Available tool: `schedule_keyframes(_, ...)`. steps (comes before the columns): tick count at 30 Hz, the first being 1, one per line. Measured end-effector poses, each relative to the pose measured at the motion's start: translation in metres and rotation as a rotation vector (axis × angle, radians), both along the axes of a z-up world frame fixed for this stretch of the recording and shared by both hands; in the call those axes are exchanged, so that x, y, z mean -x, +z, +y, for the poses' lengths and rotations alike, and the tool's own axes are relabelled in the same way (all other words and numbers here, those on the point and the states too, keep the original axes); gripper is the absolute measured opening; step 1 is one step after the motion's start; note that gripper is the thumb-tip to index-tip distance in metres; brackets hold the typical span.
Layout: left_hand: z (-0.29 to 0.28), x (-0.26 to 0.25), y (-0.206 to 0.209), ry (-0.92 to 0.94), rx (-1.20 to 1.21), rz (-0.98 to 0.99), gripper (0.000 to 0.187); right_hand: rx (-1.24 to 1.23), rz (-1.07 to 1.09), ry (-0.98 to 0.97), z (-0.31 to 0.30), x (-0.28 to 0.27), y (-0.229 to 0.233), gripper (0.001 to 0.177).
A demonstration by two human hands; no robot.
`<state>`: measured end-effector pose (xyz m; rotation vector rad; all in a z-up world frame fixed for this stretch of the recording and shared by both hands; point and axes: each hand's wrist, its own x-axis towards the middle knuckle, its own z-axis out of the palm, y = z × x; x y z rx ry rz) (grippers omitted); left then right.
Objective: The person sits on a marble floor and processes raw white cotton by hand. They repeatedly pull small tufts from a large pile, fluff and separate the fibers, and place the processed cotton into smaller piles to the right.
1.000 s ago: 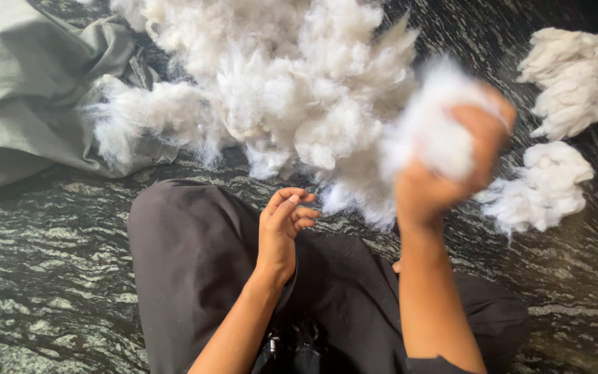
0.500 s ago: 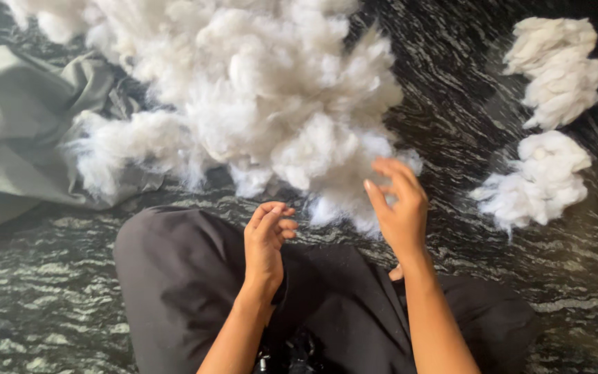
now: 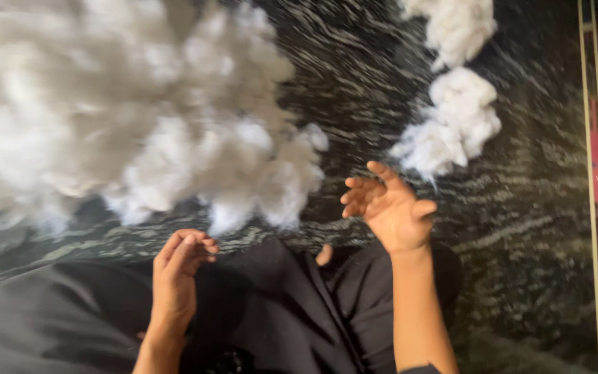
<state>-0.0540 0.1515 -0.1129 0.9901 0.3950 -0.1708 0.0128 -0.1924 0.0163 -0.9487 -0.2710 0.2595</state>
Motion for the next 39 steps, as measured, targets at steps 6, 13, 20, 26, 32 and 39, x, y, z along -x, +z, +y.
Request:
schedule_keyframes(6, -0.030, 0.006, 0.000, -0.143, -0.080, -0.038, 0.022, 1.036, 0.063, -0.335, -0.084, -0.056, -0.053, 0.064)
schedule_keyframes(13, -0.072, -0.001, 0.000, -0.188, -0.126, 0.016, 0.022, 1.520, 0.239, -0.400, -0.142, -0.056, -0.131, 0.052)
schedule_keyframes(20, -0.117, -0.040, 0.028, -0.197, 0.180, -0.163, 0.040, 1.378, 0.216, -0.723, -0.180, -0.068, -0.131, 0.053)
schedule_keyframes(26, -0.164, -0.067, 0.068, -0.256, 0.368, -0.168, 0.083, 1.673, 0.237, -0.983, -0.221, -0.074, -0.162, 0.068)
schedule_keyframes(32, -0.170, -0.061, 0.071, -0.277, 0.299, -0.157, 0.086, 1.543, 0.626, -0.446, -0.182, -0.090, -0.162, 0.073)
schedule_keyframes(39, -0.163, -0.054, 0.063, -0.198, 0.104, -0.254, 0.089, 1.246, 0.360, -0.467, -0.162, -0.079, -0.141, 0.039)
